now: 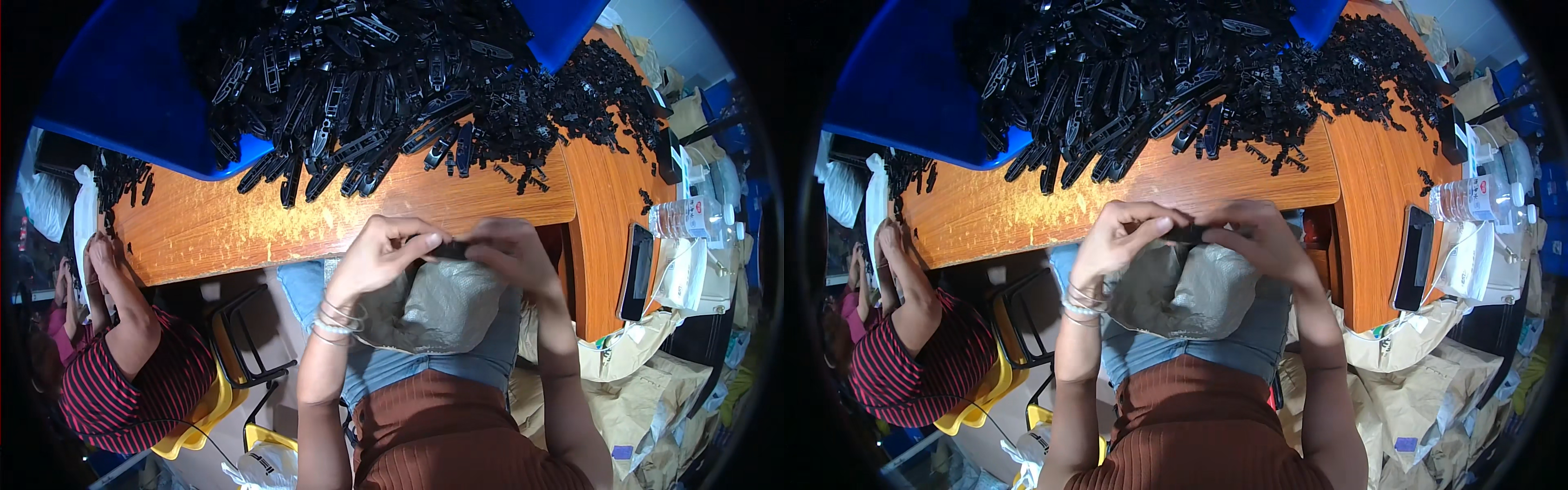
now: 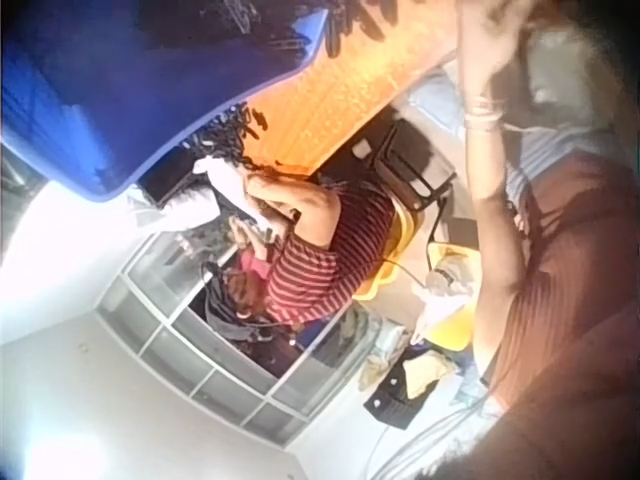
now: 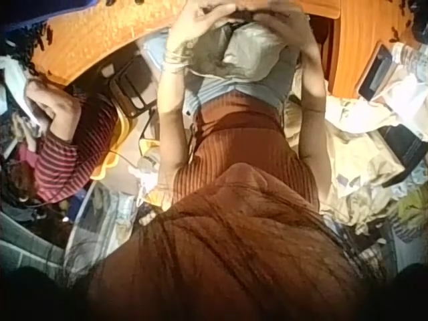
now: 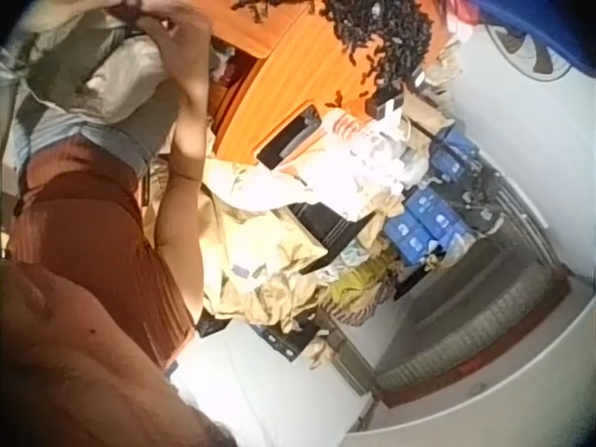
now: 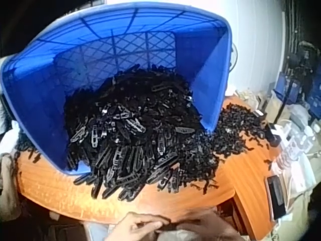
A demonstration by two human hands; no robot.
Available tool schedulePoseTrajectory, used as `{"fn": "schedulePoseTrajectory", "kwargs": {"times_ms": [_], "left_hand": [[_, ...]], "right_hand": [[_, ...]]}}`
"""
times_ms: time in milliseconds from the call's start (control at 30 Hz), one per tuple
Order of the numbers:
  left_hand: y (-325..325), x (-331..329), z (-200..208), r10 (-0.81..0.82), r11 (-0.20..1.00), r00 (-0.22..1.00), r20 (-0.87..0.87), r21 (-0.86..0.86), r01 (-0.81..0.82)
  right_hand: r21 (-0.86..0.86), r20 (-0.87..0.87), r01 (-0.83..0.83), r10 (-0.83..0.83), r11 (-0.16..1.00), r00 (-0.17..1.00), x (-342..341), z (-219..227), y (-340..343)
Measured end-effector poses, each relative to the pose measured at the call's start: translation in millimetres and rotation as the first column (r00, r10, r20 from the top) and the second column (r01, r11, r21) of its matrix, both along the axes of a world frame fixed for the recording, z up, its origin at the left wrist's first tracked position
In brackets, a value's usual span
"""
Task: Assembling small black plastic components by hand at a workbench.
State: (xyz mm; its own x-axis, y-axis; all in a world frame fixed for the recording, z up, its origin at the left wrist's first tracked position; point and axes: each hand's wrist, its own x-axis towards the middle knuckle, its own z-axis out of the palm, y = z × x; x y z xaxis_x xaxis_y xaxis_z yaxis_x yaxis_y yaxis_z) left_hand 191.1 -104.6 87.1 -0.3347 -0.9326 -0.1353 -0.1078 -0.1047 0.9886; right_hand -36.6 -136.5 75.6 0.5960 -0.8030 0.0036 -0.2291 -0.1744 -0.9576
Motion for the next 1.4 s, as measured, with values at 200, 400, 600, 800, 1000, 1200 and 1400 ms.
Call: {"fn": "schedulePoseTrajectory", "kwargs": {"times_ms": [200,400,600,800,1000,1200,1400], "left_hand": [[-55.2,-25.2,-21.3,0.512,0.77,0.786,0.348,-0.592,-0.239],[-70.2,-43.8,-25.9,0.656,0.711,0.542,0.525,-0.671,-0.211],[-38.7,-32.1,-29.2,0.662,0.683,0.71,0.239,-0.583,-0.44],[-1.3,-41.6,-20.8,0.408,0.904,0.833,-0.375,0.039,-0.425],[9.1,-31.1,-17.0,0.247,0.969,0.779,-0.577,0.137,-0.206],[14.6,-23.3,-14.5,0.266,0.964,0.857,-0.44,0.121,-0.237],[18.4,-26.4,-4.6,0.355,0.935,0.828,-0.433,0.166,-0.313]], "right_hand": [[-0.742,-0.151,0.255,-0.526,0.62,0.837,-5.8,-11.2,-35.0],[-0.874,-0.185,0.179,-0.65,0.452,0.737,5.3,-23.1,-32.9],[-0.811,-0.053,0.297,-0.569,0.503,0.82,6.1,-28.6,-20.3],[-0.245,0.095,0.468,-0.459,0.849,0.883,31.3,9.9,12.5],[-0.179,0.155,0.4,-0.376,0.899,0.913,36.5,22.8,17.7],[-0.603,0.084,0.248,-0.249,0.758,0.965,34.6,24.2,15.4],[-0.809,-0.049,0.135,-0.294,0.572,0.955,32.9,23.7,20.0]]}}
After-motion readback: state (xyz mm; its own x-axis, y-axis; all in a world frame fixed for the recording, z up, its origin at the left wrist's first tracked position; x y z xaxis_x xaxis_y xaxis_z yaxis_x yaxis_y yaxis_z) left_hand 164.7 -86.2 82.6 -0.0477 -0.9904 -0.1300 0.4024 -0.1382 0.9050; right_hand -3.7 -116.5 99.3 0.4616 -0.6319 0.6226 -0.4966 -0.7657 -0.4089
